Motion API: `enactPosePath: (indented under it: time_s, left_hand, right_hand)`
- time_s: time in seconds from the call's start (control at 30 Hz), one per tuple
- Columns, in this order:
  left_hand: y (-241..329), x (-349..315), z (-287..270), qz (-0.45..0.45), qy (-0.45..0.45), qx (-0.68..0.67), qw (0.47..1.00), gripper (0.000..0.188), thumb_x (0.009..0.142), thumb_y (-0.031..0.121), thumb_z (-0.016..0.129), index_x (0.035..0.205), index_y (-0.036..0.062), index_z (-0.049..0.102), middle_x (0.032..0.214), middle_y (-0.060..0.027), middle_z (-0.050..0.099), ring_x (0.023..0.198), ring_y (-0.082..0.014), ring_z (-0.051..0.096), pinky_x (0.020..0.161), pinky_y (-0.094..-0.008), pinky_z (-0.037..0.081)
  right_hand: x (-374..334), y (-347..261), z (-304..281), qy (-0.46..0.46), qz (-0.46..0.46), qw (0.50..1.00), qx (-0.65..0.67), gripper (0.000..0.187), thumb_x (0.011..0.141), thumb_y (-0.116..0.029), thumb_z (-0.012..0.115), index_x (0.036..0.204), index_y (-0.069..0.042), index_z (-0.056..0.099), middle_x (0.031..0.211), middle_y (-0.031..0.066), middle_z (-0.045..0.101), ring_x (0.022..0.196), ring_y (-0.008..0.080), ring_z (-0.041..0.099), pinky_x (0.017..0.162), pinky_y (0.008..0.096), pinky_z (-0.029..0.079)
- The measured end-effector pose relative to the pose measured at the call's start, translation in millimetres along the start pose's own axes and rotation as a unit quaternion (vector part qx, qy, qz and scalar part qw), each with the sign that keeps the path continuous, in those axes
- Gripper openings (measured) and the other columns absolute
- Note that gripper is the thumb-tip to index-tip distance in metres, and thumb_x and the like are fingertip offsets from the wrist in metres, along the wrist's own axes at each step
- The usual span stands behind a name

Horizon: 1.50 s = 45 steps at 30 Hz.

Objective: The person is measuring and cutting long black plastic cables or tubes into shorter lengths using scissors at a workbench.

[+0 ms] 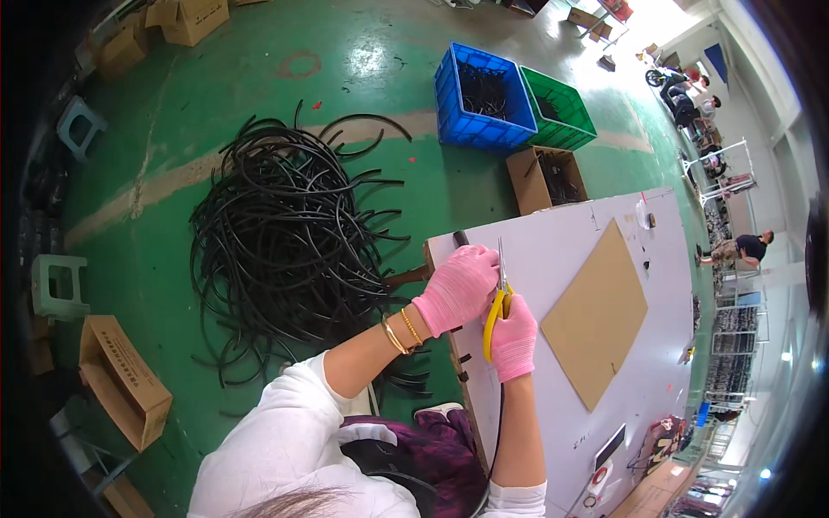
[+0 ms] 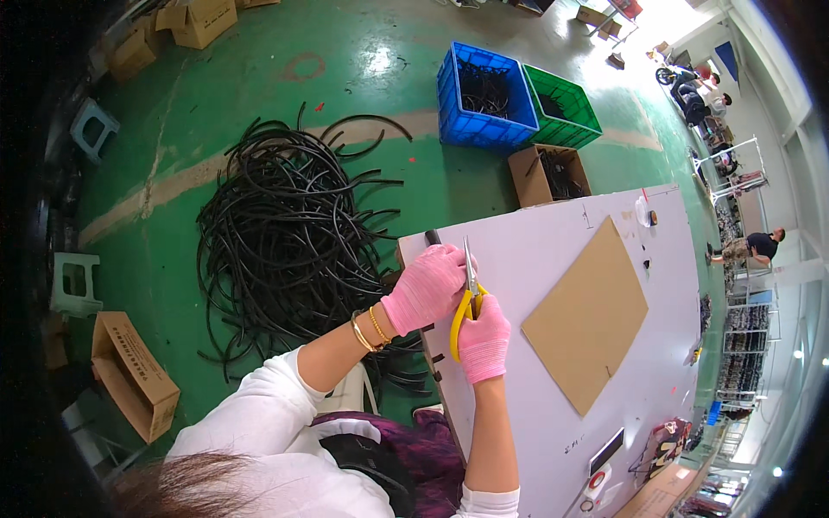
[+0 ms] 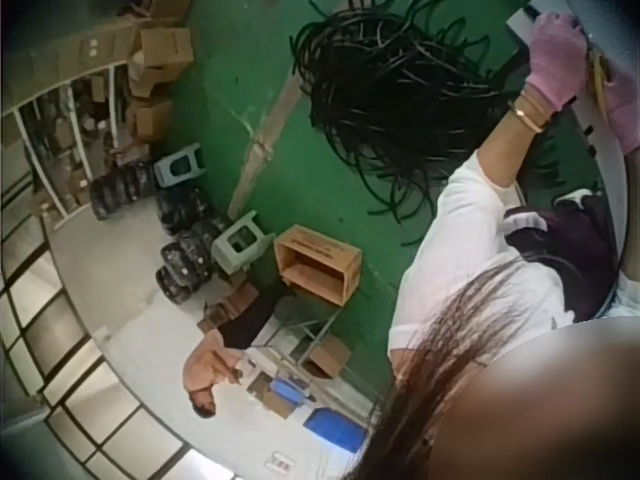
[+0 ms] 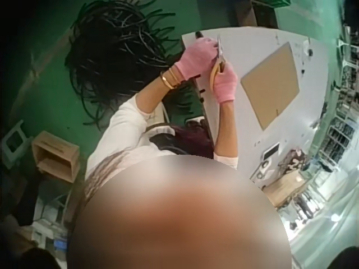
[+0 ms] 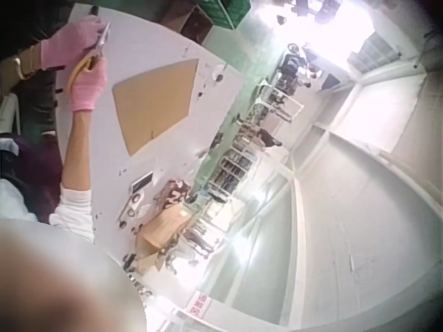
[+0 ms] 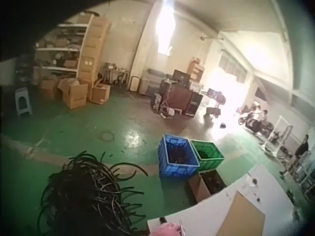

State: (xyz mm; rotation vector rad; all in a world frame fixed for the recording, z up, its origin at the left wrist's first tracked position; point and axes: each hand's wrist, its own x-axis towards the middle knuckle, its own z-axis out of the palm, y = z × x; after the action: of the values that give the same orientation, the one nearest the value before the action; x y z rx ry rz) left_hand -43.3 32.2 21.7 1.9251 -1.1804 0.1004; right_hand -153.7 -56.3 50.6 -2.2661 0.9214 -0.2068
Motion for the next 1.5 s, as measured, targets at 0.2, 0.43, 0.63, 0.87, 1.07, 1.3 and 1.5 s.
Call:
enactPosePath:
  time_s: [0.2, 0.43, 0.63, 0.87, 1.07, 1.3, 1.5]
  left_hand:
    - [-6, -1, 0, 0.014, 0.012, 0.003, 1.000, 0.022, 0.074, 0.013, 0.065, 0.093, 0.0006, 0.063, 0.091, -0.0102, 0.060, 0.092, -0.0281, 0.058, 0.086, -0.0391, 0.047]
    - [-8, -3, 1, 0.030, 0.025, -0.018, 0.999, 0.018, 0.073, 0.013, 0.066, 0.087, 0.0019, 0.062, 0.092, -0.0099, 0.060, 0.091, -0.0278, 0.058, 0.085, -0.0395, 0.047]
    - [-8, -4, 3, 0.025, 0.025, -0.024, 0.999, 0.018, 0.073, 0.013, 0.067, 0.086, 0.0023, 0.062, 0.092, -0.0092, 0.060, 0.091, -0.0273, 0.058, 0.084, -0.0393, 0.047]
    - [-7, -2, 2, 0.015, 0.011, 0.005, 1.000, 0.020, 0.075, 0.016, 0.065, 0.090, 0.0030, 0.062, 0.092, -0.0089, 0.060, 0.090, -0.0267, 0.058, 0.083, -0.0384, 0.047]
    - [0, 6, -6, 0.002, -0.043, 0.031, 0.999, 0.027, 0.078, 0.016, 0.064, 0.103, 0.0067, 0.061, 0.112, -0.0070, 0.058, 0.103, -0.0254, 0.055, 0.089, -0.0381, 0.045]
    - [3, 15, -7, -0.007, -0.104, 0.118, 0.988, 0.041, 0.078, 0.018, 0.063, 0.117, 0.0074, 0.057, 0.130, -0.0082, 0.053, 0.111, -0.0274, 0.053, 0.091, -0.0388, 0.045]
    - [-7, 8, 9, 0.040, -0.120, 0.260, 0.957, 0.056, 0.073, 0.003, 0.057, 0.128, 0.0103, 0.051, 0.129, -0.0129, 0.054, 0.111, -0.0318, 0.054, 0.090, -0.0425, 0.047]
  right_hand:
    - [1, -2, 3, -0.008, -0.006, 1.000, 0.012, 0.023, 0.086, -0.017, 0.068, 0.092, 0.003, 0.057, 0.074, 0.0133, 0.059, 0.067, 0.0202, 0.057, 0.060, 0.0324, 0.047]
    - [1, 2, 1, -0.014, -0.022, 1.000, 0.018, 0.022, 0.086, -0.017, 0.067, 0.085, 0.000, 0.053, 0.067, 0.0018, 0.051, 0.061, 0.0076, 0.049, 0.054, 0.0265, 0.043]
    - [1, -2, 0, -0.025, 0.000, 0.999, 0.040, 0.022, 0.086, -0.018, 0.067, 0.084, 0.001, 0.054, 0.066, 0.0026, 0.051, 0.062, 0.0074, 0.048, 0.055, 0.0263, 0.043]
    - [0, -8, -1, -0.006, -0.033, 0.999, 0.001, 0.024, 0.083, -0.018, 0.069, 0.084, 0.001, 0.054, 0.067, 0.0060, 0.053, 0.063, 0.0092, 0.049, 0.056, 0.0286, 0.044]
    - [0, -12, -4, -0.020, -0.019, 0.999, -0.031, 0.025, 0.085, -0.018, 0.069, 0.092, 0.004, 0.058, 0.079, 0.0213, 0.063, 0.070, 0.0303, 0.064, 0.064, 0.0366, 0.049]
    - [2, -7, -2, 0.006, -0.024, 1.000, -0.016, 0.030, 0.082, -0.024, 0.070, 0.091, 0.002, 0.057, 0.081, 0.0224, 0.063, 0.075, 0.0363, 0.062, 0.067, 0.0398, 0.048]
    - [-61, 32, -39, 0.025, 0.027, 0.999, 0.008, 0.029, 0.085, -0.024, 0.067, 0.092, 0.002, 0.057, 0.075, 0.0185, 0.062, 0.068, 0.0319, 0.062, 0.062, 0.0380, 0.048]
